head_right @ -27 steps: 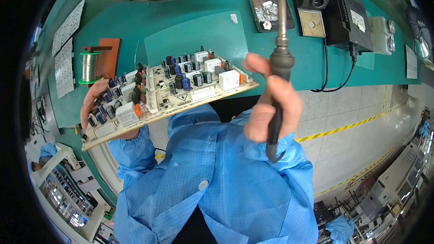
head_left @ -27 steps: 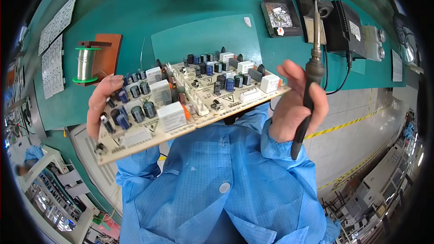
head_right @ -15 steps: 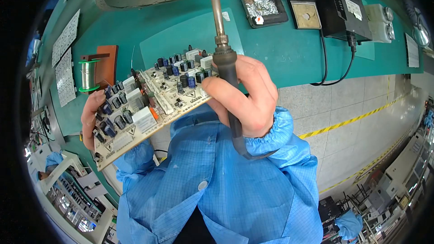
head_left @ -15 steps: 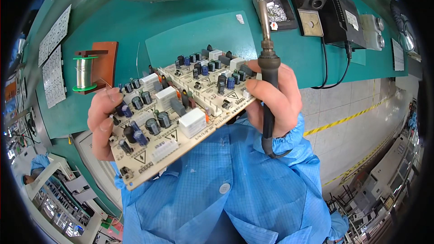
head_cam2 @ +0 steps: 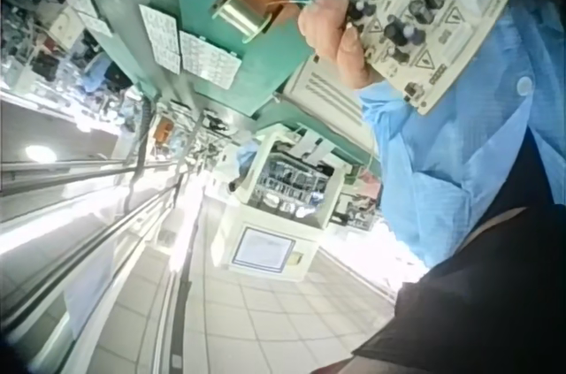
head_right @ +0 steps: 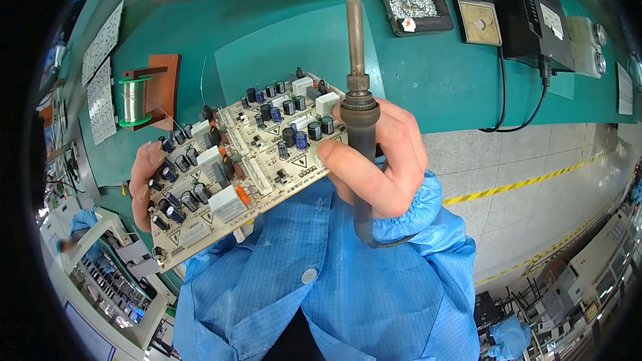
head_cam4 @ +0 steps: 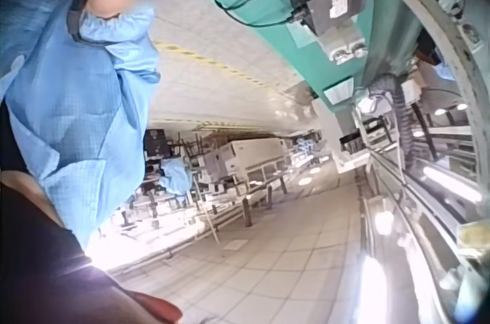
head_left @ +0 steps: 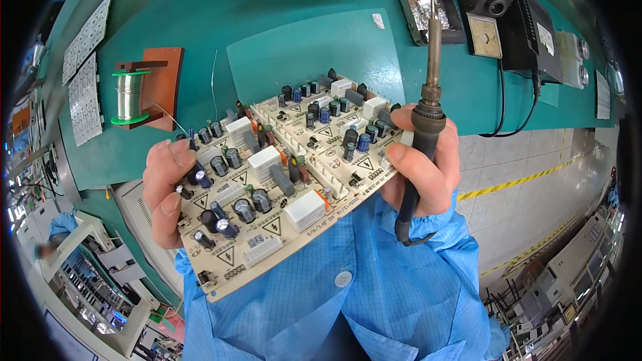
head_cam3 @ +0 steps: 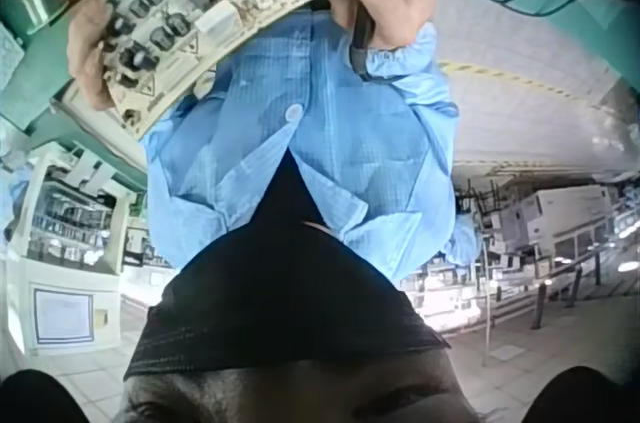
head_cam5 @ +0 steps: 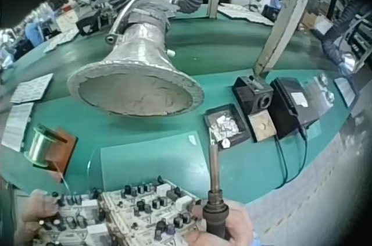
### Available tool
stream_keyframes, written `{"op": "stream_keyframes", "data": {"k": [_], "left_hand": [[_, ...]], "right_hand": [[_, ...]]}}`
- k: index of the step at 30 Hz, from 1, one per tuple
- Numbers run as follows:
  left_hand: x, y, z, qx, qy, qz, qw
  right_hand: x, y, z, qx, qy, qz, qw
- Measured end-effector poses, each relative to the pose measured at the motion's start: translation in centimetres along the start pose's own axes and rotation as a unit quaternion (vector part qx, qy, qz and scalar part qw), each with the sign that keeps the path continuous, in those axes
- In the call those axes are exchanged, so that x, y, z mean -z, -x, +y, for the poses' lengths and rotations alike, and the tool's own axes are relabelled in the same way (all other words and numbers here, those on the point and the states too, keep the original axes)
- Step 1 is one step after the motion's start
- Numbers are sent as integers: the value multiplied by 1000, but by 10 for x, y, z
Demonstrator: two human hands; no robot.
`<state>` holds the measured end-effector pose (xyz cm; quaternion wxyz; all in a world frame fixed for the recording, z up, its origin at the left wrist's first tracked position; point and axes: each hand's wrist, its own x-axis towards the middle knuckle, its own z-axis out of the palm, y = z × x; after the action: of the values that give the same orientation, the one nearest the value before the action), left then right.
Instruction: Soldering components on a printed circuit board at a manual assembly station.
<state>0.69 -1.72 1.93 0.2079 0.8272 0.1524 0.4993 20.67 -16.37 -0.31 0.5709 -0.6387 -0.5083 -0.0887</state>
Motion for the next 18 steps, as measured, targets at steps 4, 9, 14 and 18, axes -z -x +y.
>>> {"op": "stream_keyframes", "data": {"k": [4, 9, 14, 18], "left_hand": [[5, -2, -4, -24, -37, -34, 998], [-4, -21, 4, -30, -121, -45, 991], [-10, -24, -4, 7, -40, 7, 999], [-12, -25, -2, -5, -22, 19, 1000]], "right_hand": [[0, 2, 6, -15, -17, -23, 999], [12, 3, 16, 25, 22, -76, 997], [14, 3, 23, 30, -3, -44, 999], [13, 7, 26, 19, -4, -36, 999]]}}
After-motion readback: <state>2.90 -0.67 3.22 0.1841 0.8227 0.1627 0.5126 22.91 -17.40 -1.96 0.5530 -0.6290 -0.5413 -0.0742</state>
